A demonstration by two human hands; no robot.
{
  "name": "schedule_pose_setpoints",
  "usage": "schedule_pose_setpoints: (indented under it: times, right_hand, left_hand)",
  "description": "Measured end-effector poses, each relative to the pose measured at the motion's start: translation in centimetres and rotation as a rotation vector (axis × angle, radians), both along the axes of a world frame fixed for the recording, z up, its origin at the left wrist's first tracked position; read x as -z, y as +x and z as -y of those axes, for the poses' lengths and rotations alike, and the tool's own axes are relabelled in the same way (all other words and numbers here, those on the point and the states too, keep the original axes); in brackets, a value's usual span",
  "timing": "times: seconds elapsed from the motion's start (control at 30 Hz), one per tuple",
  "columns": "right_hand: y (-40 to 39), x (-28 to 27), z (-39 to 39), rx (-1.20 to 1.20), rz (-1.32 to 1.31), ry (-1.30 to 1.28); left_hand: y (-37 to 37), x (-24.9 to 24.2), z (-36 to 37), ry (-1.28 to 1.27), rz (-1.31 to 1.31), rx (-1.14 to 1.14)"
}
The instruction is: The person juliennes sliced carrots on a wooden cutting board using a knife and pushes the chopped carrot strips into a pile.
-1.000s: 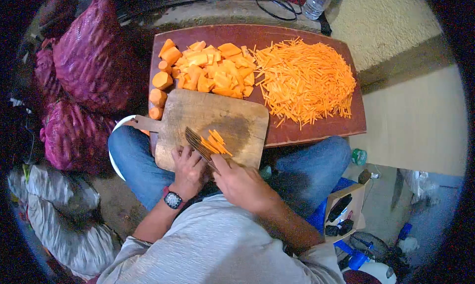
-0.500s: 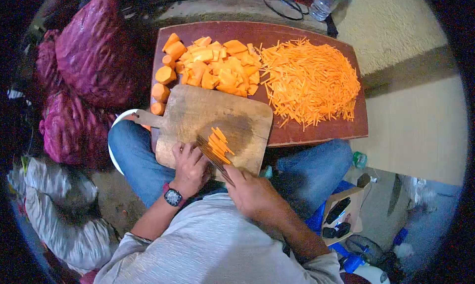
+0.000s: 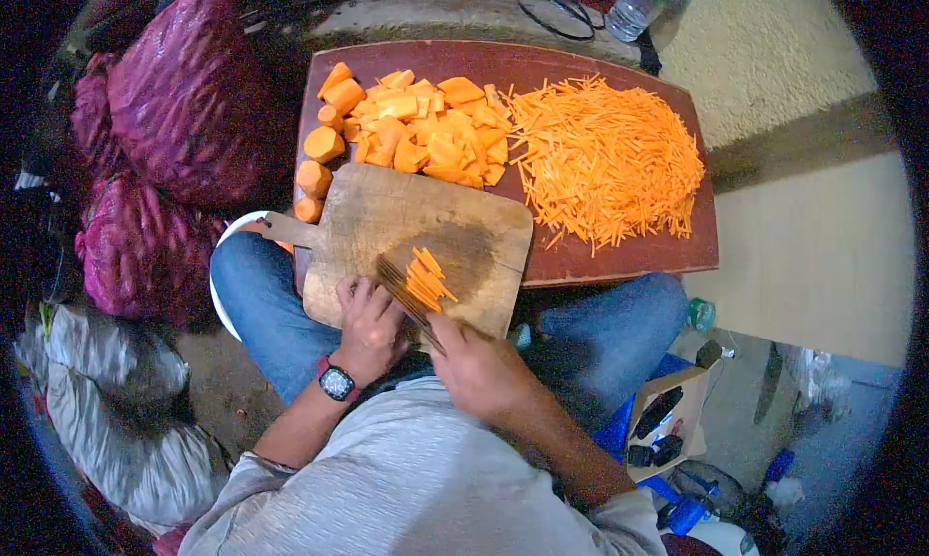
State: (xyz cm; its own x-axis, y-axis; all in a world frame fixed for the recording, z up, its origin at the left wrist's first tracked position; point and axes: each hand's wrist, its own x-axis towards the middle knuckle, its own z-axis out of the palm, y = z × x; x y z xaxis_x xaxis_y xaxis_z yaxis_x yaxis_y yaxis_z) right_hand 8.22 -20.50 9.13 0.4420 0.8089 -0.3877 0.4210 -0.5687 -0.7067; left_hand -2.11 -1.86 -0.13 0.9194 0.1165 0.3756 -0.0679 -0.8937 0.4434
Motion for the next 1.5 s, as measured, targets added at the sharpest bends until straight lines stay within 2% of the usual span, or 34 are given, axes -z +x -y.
schedule_pose_setpoints:
  times: [0.17, 0.23, 0.33, 0.57, 0.67, 0.77, 0.83, 0.93, 1.03, 1.17, 1.27, 1.33, 1.43, 1.5]
  right_hand:
    - [0.8, -0.1, -1.7, -0.072, 0.07, -0.053]
    - [0.4, -0.2, 0.1, 0.027, 0.028, 0.148]
    - [0.0, -1.8, 0.7, 0.059, -0.07, -0.027]
    - [0.4, 0.0, 0.0, 0.028, 0.011, 0.095]
    - [0.1, -0.6, 1.0, 0.017, -0.047, 0.046]
    - [0.1, 0.0, -0.3, 0.019, 0.006, 0.032]
    - [0.7, -0.1, -1.7, -0.031, -0.007, -0.076]
    - [0.9, -0.5, -0.4, 0.014, -0.004, 0.083]
    - [0.5, -1.3, 0.7, 0.008, -0.088, -0.009]
    - [0.0, 0.0, -0.4, 0.052, -0.005, 0.053]
    - [0.8, -0.5, -1.1, -0.012, -0.03, -0.047]
    - [0.7, -0.7, 0.0, 0.017, 0.002, 0.171]
    - [0.1, -1.3, 0.3, 0.046, -0.073, 0.022]
    - [0.2, -0.4, -0.7, 0.041, -0.038, 0.029]
  left_hand:
    - [0.3, 0.2, -0.1, -0.003, 0.044, 0.003]
    - [0.0, 0.4, 0.0, -0.01, 0.052, -0.016]
    - [0.0, 0.8, 0.1, -0.039, 0.055, -0.006]
    - [0.3, 0.4, 0.1, -0.073, 0.062, -0.02]
    - [0.1, 0.4, 0.0, -0.074, 0.036, -0.023]
    - [0.3, 0.6, 0.1, -0.089, 0.054, -0.01]
    - [0.4, 0.5, 0.1, -0.1, 0.077, -0.012]
    - [0.3, 0.3, 0.0, -0.11, 0.055, -0.027]
    - [0.2, 0.6, 0.1, -0.121, 0.043, -0.028]
    - [0.5, 0.3, 0.3, -0.108, 0.045, -0.028]
    - [0.4, 0.4, 0.2, -0.11, 0.053, -0.023]
    - [0.2, 0.4, 0.1, -0.121, 0.039, -0.031]
    - [0.1, 0.4, 0.2, -0.118, 0.013, -0.022]
    - [0.3, 0.2, 0.2, -0.121, 0.039, -0.021]
